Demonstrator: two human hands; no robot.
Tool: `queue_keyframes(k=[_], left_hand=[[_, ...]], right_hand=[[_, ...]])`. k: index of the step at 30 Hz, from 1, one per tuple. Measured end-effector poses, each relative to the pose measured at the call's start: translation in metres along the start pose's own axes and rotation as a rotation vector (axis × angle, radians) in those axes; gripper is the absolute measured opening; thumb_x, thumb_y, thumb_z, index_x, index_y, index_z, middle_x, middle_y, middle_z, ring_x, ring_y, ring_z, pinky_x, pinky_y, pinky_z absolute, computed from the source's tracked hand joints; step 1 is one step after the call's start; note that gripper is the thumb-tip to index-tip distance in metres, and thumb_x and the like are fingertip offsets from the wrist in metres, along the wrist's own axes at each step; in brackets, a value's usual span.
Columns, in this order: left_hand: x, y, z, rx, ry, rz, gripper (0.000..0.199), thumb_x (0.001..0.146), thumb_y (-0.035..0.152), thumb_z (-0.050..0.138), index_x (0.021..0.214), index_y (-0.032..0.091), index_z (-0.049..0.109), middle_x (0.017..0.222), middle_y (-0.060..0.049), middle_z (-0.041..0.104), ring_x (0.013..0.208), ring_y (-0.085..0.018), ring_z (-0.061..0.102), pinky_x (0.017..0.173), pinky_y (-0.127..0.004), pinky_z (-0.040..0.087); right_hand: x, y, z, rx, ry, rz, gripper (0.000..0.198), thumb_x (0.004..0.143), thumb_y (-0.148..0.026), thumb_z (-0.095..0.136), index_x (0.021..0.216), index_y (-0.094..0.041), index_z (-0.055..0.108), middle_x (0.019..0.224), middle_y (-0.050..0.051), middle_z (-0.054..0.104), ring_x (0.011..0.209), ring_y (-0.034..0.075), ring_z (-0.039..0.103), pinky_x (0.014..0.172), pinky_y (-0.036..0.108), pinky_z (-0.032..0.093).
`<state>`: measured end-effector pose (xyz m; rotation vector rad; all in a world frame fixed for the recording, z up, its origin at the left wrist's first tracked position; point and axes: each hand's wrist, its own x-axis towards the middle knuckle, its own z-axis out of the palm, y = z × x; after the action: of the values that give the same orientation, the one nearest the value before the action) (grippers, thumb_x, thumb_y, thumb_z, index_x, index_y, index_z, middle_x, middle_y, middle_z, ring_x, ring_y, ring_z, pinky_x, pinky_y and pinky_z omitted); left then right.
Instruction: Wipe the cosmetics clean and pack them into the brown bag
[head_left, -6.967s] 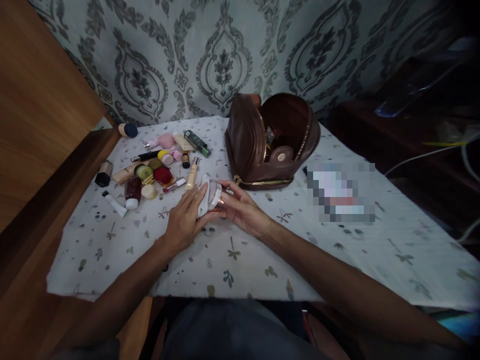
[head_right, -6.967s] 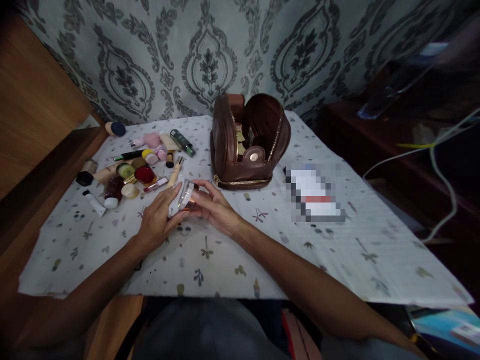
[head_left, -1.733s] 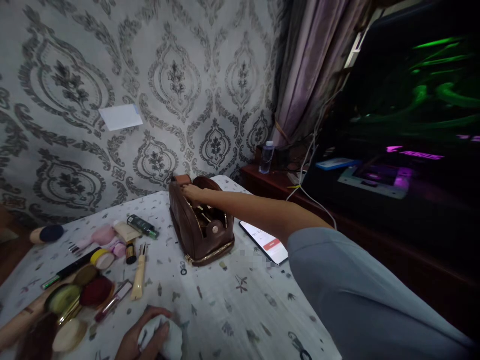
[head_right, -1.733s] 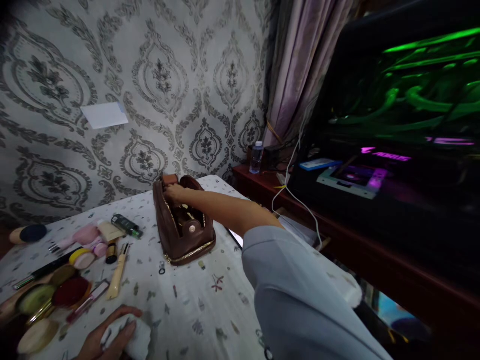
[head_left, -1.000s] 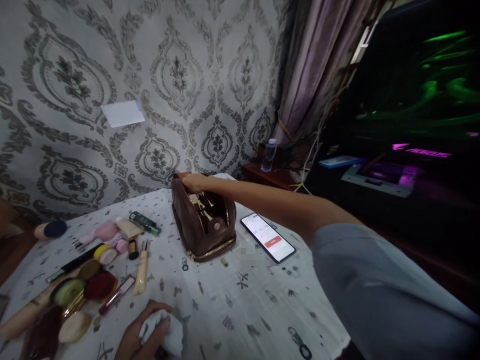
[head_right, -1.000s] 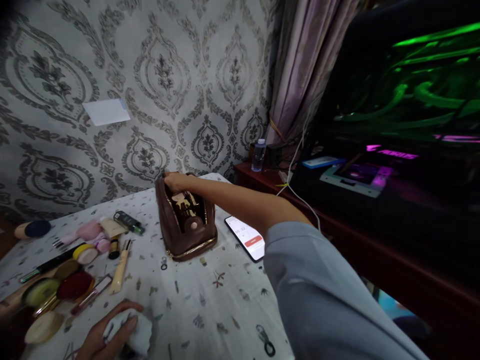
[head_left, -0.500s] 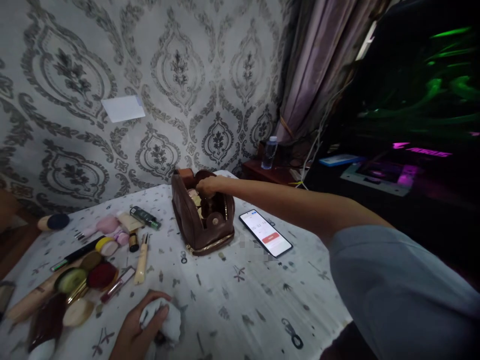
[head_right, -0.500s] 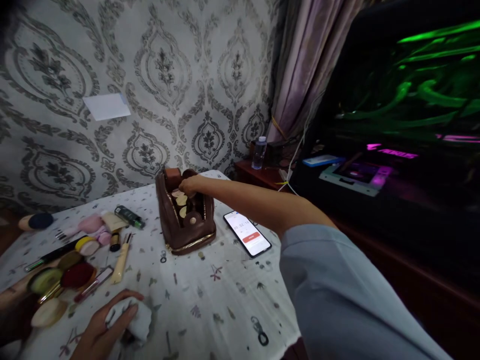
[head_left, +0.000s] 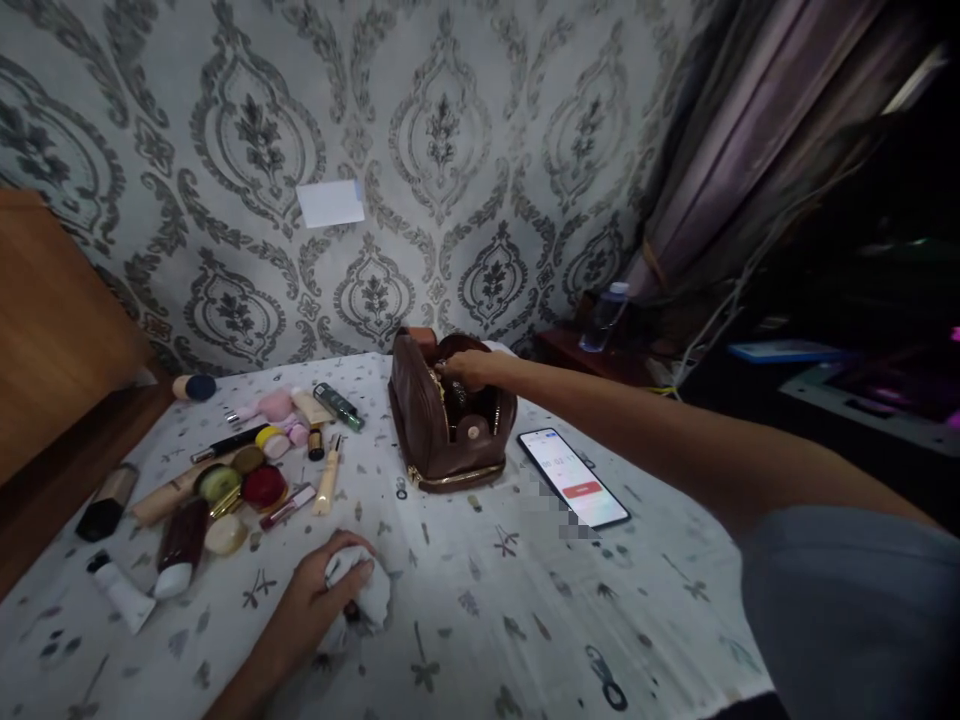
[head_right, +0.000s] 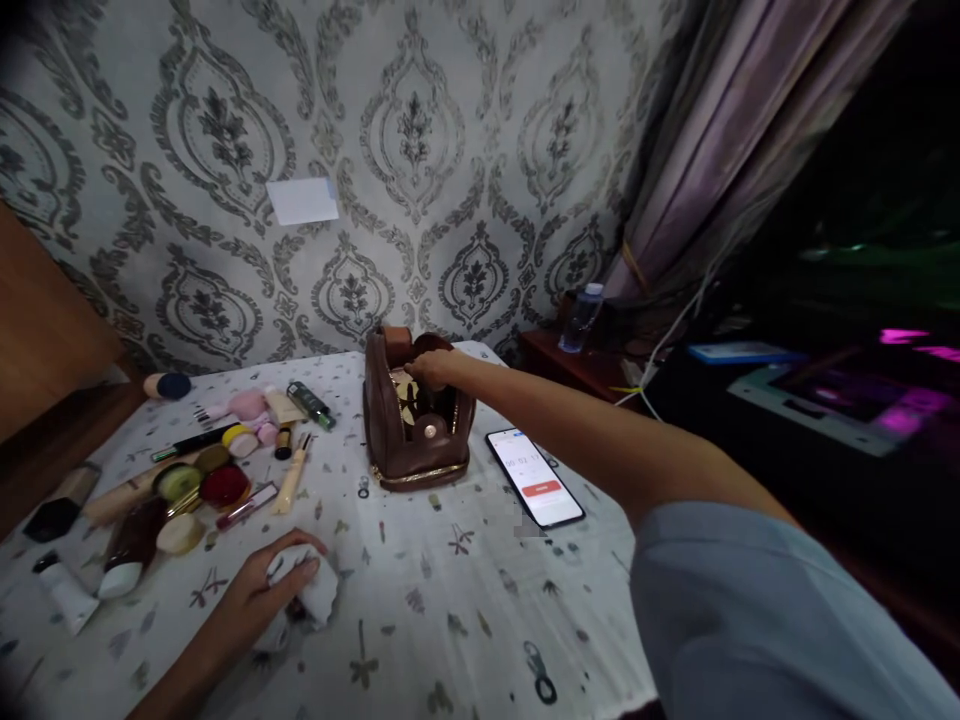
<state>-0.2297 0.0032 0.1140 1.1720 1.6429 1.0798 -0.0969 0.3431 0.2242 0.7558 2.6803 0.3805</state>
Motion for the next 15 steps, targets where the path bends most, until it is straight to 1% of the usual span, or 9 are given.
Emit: queue_keyframes(k=[3,5,9,12,15], left_hand=[[0.0013,-0.0027,-0.0015,0.026,-0.022,0.002,0.036,0.084,0.053,0.059,0.092,0.018,0.065,0.071,0.000,0.060,0.066,-0.016,0.057,0.060,-0.023,0.046],[0.0021,-0.0040,-0.0030,0.061,-0.033,-0.002,0.037,0.084,0.053,0.059,0.093,0.018,0.065,0.071,0.000,0.060,0.067,-0.016,0.057,0.061,-0.024,0.046],[0.0023,-0.0038,-0.0035,0.091,-0.010,0.000,0.037,0.085,0.053,0.057,0.093,0.018,0.065,0.072,0.000,0.061,0.068,-0.017,0.056,0.063,-0.024,0.046],[0.0020,-0.0029,-0.0017,0.085,-0.003,0.013,0.038,0.084,0.054,0.059,0.092,0.018,0.065,0.069,0.001,0.059,0.066,-0.016,0.055,0.062,-0.024,0.045],[0.0018,-0.0026,-0.0002,0.055,0.006,0.017,0.040,0.083,0.056,0.058,0.092,0.018,0.065,0.067,0.001,0.058,0.063,-0.016,0.054,0.059,-0.023,0.044]], right_hand=[[-0.0016,0.0005,-0.0027,-0.035,-0.037,-0.014,0.078,0.074,0.000,0.061,0.148,-0.017,0.042,0.129,0.020,0.063,0.115,0.031,0.064,0.086,0.036,0.053],[-0.0033,0.0008,-0.0041,-0.049,-0.044,-0.019,0.076,0.077,-0.002,0.060,0.148,-0.017,0.041,0.131,0.020,0.062,0.116,0.032,0.063,0.086,0.036,0.053],[-0.0055,0.0027,-0.0033,-0.057,-0.043,-0.034,0.074,0.078,-0.005,0.060,0.149,-0.017,0.040,0.131,0.020,0.062,0.118,0.031,0.062,0.086,0.036,0.051],[-0.0035,0.0037,0.0001,-0.062,-0.038,-0.044,0.074,0.078,-0.006,0.061,0.148,-0.019,0.041,0.131,0.017,0.063,0.119,0.030,0.061,0.089,0.036,0.050],[0.0014,0.0037,0.0038,-0.073,-0.020,-0.043,0.073,0.074,-0.011,0.068,0.143,-0.019,0.048,0.134,0.017,0.059,0.120,0.033,0.058,0.092,0.040,0.048]])
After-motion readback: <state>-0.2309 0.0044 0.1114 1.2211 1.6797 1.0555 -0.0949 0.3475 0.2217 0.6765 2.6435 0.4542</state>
